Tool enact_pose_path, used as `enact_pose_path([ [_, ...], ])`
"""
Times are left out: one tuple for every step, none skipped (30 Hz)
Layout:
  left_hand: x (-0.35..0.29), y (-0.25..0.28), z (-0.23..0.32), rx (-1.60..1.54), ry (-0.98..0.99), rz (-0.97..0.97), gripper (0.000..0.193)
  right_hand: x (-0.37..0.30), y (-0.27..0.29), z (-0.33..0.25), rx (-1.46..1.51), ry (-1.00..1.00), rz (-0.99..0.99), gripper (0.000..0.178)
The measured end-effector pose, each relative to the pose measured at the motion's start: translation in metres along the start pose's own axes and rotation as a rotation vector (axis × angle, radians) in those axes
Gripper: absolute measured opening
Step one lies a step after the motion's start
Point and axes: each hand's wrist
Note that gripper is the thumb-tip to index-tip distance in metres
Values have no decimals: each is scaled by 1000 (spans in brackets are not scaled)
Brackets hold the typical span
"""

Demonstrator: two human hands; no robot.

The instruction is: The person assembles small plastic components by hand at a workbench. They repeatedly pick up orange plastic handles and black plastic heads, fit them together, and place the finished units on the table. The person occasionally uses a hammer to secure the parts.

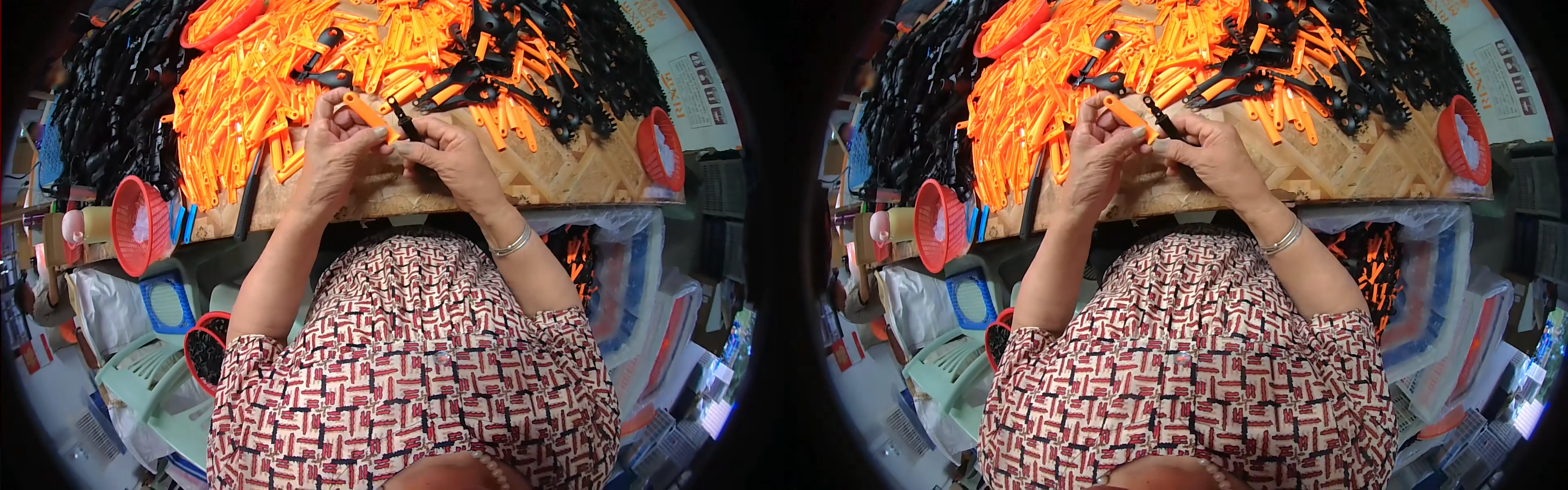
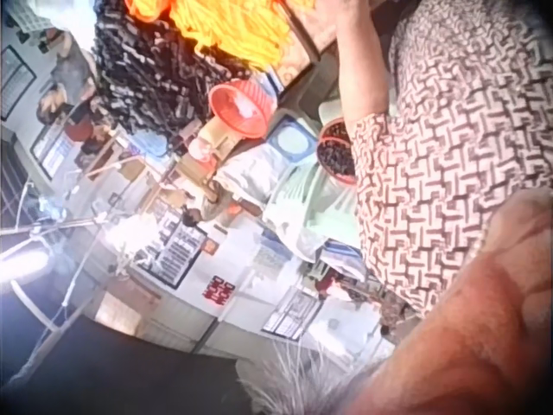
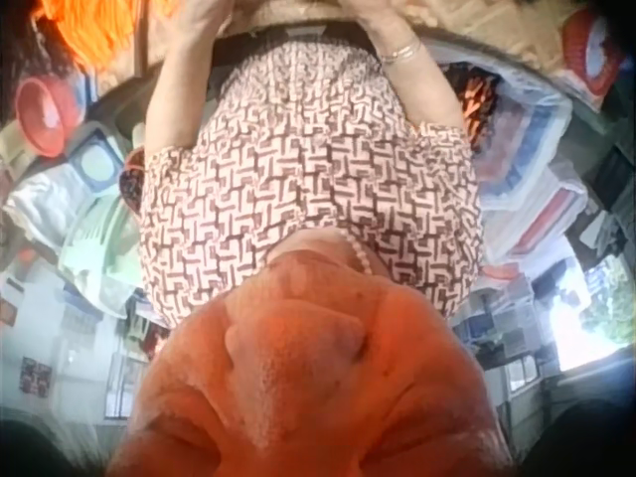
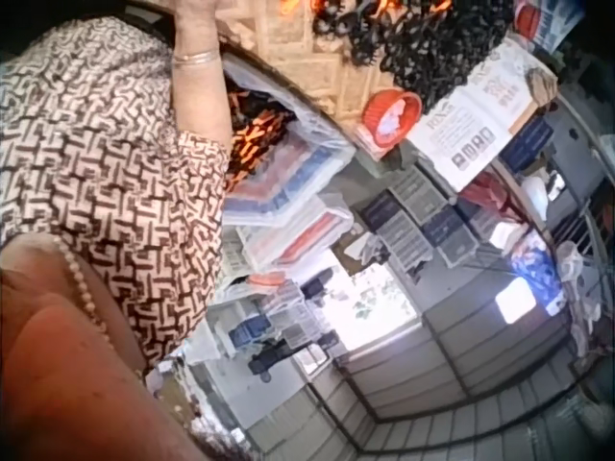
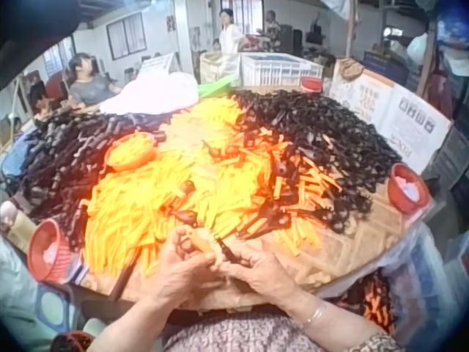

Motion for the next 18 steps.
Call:
enact_pose_path([
  [-2, -1, -1, 30, -6, -20, 48, 1, 0, 4, 27, -10, 12, 19],
  [-4, -1, -3, 61, -12, -41, 49, 3, 1, 7, 53, -20, 25, 17],
  [-5, -1, -4, 88, -23, -62, 50, 5, 1, 8, 75, -28, 35, 15],
  [-6, 5, -6, 35, 71, -116, 47, 7, -1, 10, 98, -32, 53, 11],
  [-7, 6, -7, 29, 81, -114, 43, 5, -2, 9, 99, -27, 60, 10],
  [-8, 7, -9, 21, 92, -109, 40, 3, -4, 8, 98, -25, 67, 9],
  [-10, 8, -9, 12, 102, -104, 37, 3, -5, 7, 97, -23, 73, 8],
  [-11, 9, -7, 222, 26, -86, 36, 3, -5, 6, 44, -25, 84, 8],
  [-13, 11, -3, 428, -47, -69, 35, 2, -3, 6, -10, -28, 98, 9],
  [-15, 12, 2, 634, -120, -51, 35, 1, -1, 6, -64, -32, 112, 9],
  [-18, 15, 11, 850, -237, -89, 33, 0, 2, 5, -148, -53, 90, 10],
  [-21, 17, 25, 1066, -356, -130, 32, 0, 5, 3, -230, -72, 68, 11],
  [-23, 19, 31, 1282, -478, -171, 30, 0, 6, 2, -312, -92, 46, 12],
  [-23, 21, 30, 1491, -551, -223, 26, -1, 6, 1, -355, -109, 30, 11],
  [-25, 22, 29, 1546, -518, -265, 25, 0, 5, -1, -397, -123, 10, 10],
  [-26, 22, 27, 1599, -484, -307, 24, 0, 4, -1, -439, -137, -10, 10],
  [-27, 23, 24, 1652, -449, -351, 23, -1, 2, 0, -353, -117, 12, 12],
  [-27, 26, 20, 1607, -435, -354, 21, -3, 0, 2, -267, -98, 39, 16],
])
Point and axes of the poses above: each hand's wrist, its own x-axis towards the middle knuckle, its own y-axis out of the back of the hand, z = x × y, and after that the axes turned 13 degrees about x, right-handed
